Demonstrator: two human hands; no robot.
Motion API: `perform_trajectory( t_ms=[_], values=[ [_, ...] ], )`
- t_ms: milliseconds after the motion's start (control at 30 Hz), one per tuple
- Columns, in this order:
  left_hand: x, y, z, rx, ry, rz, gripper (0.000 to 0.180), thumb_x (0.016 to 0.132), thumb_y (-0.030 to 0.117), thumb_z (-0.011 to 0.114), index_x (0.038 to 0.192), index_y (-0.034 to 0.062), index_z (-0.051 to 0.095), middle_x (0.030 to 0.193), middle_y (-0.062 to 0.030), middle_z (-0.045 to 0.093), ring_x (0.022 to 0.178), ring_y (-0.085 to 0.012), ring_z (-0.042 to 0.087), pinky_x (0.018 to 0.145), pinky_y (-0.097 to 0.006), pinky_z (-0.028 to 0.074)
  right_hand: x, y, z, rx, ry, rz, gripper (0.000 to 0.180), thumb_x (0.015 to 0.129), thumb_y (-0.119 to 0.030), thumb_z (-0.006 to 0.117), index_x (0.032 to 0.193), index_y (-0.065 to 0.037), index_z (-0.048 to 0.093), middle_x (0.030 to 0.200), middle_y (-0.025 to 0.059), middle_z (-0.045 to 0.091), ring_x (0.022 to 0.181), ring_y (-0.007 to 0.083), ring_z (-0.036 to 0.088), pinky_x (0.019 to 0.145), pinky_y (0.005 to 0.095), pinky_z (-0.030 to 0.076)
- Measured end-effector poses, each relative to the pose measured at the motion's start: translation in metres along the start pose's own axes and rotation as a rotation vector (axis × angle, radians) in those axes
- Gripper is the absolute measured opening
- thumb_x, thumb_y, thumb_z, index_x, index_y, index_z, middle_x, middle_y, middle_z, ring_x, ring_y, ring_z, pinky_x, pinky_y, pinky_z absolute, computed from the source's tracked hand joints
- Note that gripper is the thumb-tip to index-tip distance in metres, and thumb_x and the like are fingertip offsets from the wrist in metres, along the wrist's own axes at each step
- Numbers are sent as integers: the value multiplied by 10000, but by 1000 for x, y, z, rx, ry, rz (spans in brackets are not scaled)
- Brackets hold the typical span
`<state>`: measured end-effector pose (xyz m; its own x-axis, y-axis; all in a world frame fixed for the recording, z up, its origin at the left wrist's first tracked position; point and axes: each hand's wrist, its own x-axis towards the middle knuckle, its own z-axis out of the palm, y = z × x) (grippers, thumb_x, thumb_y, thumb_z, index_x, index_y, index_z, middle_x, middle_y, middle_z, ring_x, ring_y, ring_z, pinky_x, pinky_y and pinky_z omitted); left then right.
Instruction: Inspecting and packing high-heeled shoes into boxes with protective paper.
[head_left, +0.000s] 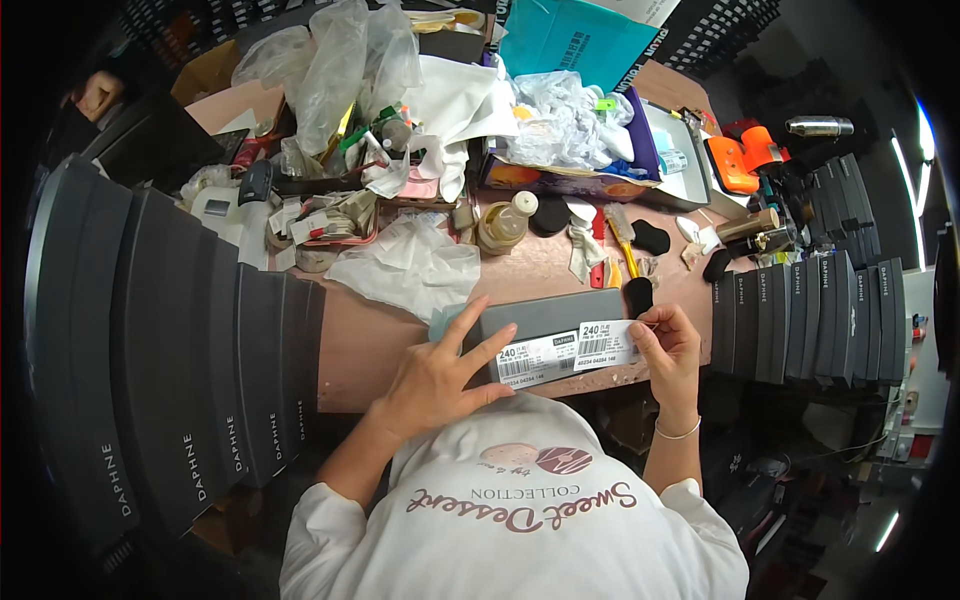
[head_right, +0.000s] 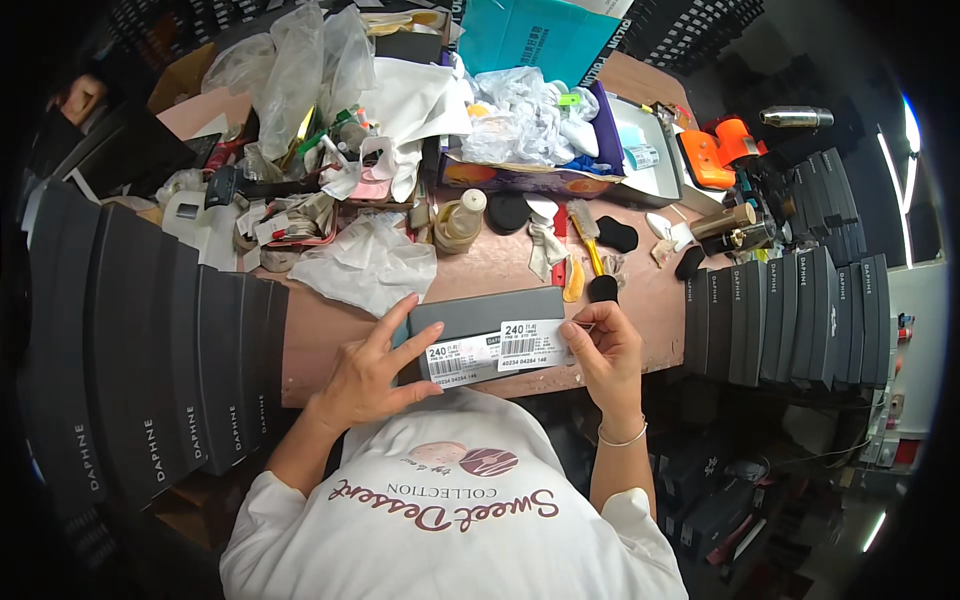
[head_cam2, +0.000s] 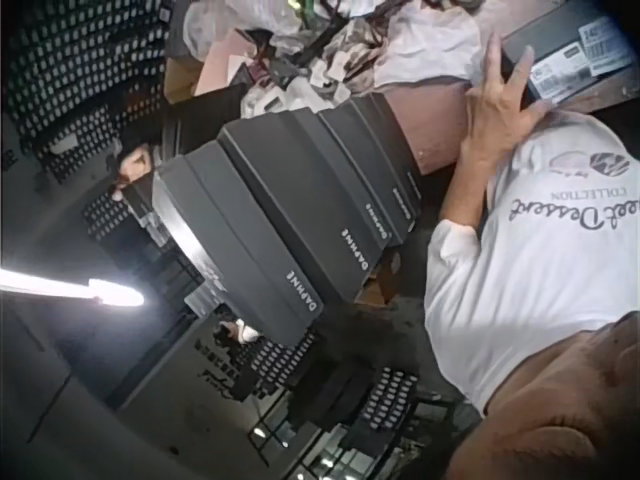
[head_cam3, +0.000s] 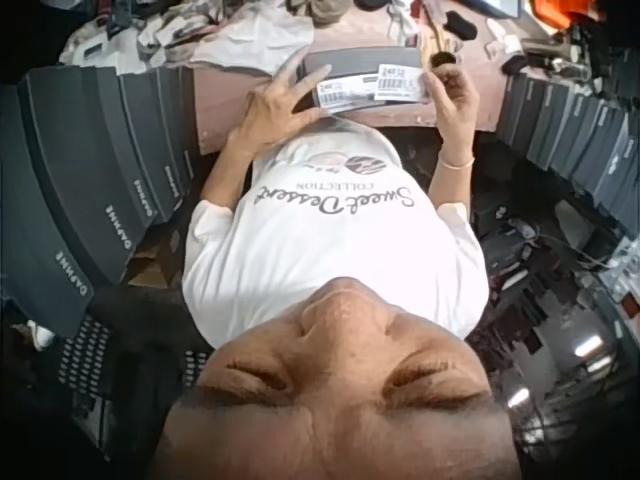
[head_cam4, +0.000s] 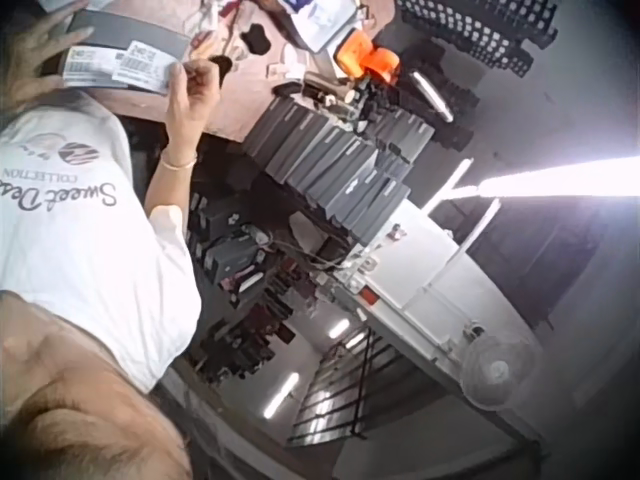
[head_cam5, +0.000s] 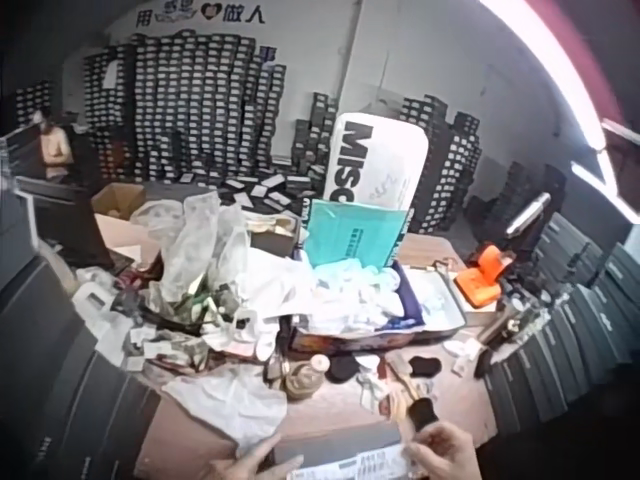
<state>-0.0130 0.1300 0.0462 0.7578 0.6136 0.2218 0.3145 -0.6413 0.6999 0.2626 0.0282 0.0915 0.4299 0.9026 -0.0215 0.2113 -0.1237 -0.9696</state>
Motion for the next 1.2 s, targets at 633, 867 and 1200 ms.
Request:
perform_trajectory(
  t_ms=[633, 867, 1200],
  values=[
    [6, -20, 4, -184, -52, -56, 915, 629, 572, 770, 1370, 134, 459, 1447, -232, 318, 1141, -397, 549, 854, -420, 519, -11, 8, 42, -104, -117, 148, 136, 813, -38, 708, 816, -22, 573, 649, -63, 482, 556, -6, 365, 466, 171, 278],
    [4, -19, 8, -250, -65, -101, 951, 609, 577, 787, 1362, 95, 462, 1446, -244, 305, 1218, -422, 479, 941, -455, 470, -5, 10, 53, -133, -138, 151, 159, 787, -62, 731, 804, -23, 578, 592, -56, 453, 524, 11, 338, 452, 196, 269],
    [3, -21, 15, -170, 65, -34, 854, 651, 581, 749, 1328, 118, 508, 1408, -235, 372, 1026, -360, 619, 760, -382, 550, -5, -1, 59, -262, -160, 151, 163, 788, -61, 728, 806, -17, 571, 572, -40, 456, 513, 17, 344, 448, 205, 272]
  ],
)
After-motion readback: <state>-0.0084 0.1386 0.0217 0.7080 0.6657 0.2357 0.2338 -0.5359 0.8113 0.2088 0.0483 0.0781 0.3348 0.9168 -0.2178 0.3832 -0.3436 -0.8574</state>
